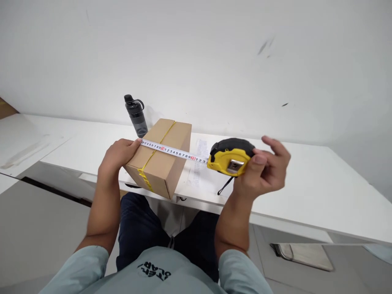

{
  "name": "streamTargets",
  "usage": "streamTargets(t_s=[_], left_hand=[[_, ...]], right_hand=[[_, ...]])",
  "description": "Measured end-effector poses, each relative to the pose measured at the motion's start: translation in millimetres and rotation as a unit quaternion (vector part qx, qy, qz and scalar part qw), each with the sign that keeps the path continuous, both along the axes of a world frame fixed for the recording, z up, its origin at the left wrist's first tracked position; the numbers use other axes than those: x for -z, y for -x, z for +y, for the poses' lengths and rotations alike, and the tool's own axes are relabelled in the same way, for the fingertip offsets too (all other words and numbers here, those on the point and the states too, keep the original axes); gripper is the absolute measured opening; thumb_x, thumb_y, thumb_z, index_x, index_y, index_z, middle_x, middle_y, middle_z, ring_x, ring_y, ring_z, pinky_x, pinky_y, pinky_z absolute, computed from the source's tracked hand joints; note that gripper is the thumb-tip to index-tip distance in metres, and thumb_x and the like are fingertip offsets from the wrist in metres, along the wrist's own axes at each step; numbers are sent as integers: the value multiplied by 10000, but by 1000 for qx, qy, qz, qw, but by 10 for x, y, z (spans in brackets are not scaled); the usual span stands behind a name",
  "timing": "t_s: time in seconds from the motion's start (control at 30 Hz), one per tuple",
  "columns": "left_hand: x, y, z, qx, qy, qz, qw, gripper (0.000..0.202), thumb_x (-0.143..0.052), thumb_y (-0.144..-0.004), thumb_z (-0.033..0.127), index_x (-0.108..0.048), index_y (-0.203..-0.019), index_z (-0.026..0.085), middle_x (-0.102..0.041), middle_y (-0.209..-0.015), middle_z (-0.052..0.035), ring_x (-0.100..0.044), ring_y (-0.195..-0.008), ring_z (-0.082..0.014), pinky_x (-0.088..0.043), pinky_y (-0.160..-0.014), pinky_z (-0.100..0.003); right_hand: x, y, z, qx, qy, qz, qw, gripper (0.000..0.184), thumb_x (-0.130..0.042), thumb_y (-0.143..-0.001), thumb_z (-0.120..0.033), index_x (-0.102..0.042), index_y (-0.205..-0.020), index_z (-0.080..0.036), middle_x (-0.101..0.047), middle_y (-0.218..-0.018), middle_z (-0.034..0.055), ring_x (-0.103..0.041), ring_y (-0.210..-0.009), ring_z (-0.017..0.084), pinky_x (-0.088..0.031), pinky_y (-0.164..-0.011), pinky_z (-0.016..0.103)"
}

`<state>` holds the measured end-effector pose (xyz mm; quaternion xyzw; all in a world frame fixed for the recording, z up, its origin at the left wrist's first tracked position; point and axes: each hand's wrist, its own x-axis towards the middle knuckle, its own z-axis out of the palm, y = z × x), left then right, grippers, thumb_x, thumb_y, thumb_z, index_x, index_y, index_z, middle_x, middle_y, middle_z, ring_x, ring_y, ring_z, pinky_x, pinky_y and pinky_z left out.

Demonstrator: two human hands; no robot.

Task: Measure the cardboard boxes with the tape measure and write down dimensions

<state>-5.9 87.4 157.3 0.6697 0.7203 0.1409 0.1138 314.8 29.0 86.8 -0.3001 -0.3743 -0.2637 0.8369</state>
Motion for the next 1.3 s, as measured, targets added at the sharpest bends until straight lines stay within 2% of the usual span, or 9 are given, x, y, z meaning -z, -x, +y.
streamTargets(t_s=[0.17,0.33,0.47,0.63,0.77,0.93,1.1,1.2,1.3], left_hand=[[4,-5,30,-3,11,2,1000,566,-394,-1008,581,-804,-898,207,-812,-1080,-147,-727,-980,-355,-488,-779,-394],[25,9,48,3,7,-16,1000,547,-415,-1008,576,-776,-813,214,-817,-1018,-120,-729,-922,-319,-478,-741,-367],[25,18,47,5,6,-15,1000,549,-417,-1006,576,-783,-836,204,-812,-1019,-134,-727,-927,-321,-472,-735,-363],[49,34,49,13,0,-26,1000,553,-417,-1002,580,-764,-792,205,-807,-975,-135,-726,-904,-314,-465,-730,-362],[77,44,38,18,-3,-51,999,546,-423,-995,584,-751,-770,209,-804,-938,-125,-723,-885,-306,-463,-726,-360],[76,48,14,36,-10,-61,997,558,-412,-1001,583,-716,-713,215,-789,-881,-123,-711,-846,-299,-451,-711,-359],[107,120,67,75,-32,-54,995,589,-433,-993,613,-720,-676,208,-780,-861,-131,-698,-817,-299,-452,-699,-366],[153,149,153,128,-19,-104,986,611,-472,-963,681,-766,-730,200,-775,-858,-104,-695,-806,-277,-467,-700,-351],[175,123,332,201,34,-152,967,684,-477,-930,783,-789,-760,198,-762,-828,-72,-679,-771,-242,-480,-697,-330]], right_hand=[[234,98,-122,-5,-8,51,999,298,-708,-946,-452,-661,-795,-200,-731,-1003,90,-719,-1038,284,-551,-952,512],[253,233,-69,0,17,24,1000,283,-670,-980,-477,-715,-883,-215,-736,-1087,77,-707,-1081,267,-552,-989,529],[274,469,61,-33,53,4,998,213,-640,-1014,-403,-748,-970,-225,-738,-1149,73,-718,-1107,248,-573,-989,511],[256,714,159,-92,112,-34,989,173,-626,-1032,-346,-752,-1070,-233,-752,-1104,51,-738,-1089,217,-593,-1024,494],[240,797,123,-96,140,12,985,243,-594,-1049,-402,-756,-1088,-226,-751,-1149,71,-729,-1138,217,-587,-1065,497],[273,833,51,-88,220,25,971,402,-560,-1041,-534,-749,-1214,-225,-734,-1260,100,-691,-1253,245,-544,-1143,521],[269,802,83,-94,236,47,966,413,-587,-1027,-534,-749,-1229,-212,-761,-1226,91,-717,-1201,235,-575,-1095,486],[164,732,112,-86,185,22,979,361,-590,-1037,-480,-771,-1170,-197,-781,-1187,87,-731,-1174,233,-578,-1089,483],[3,620,80,-63,150,19,987,352,-584,-1044,-472,-777,-1153,-199,-787,-1172,79,-737,-1164,242,-581,-1083,493]])
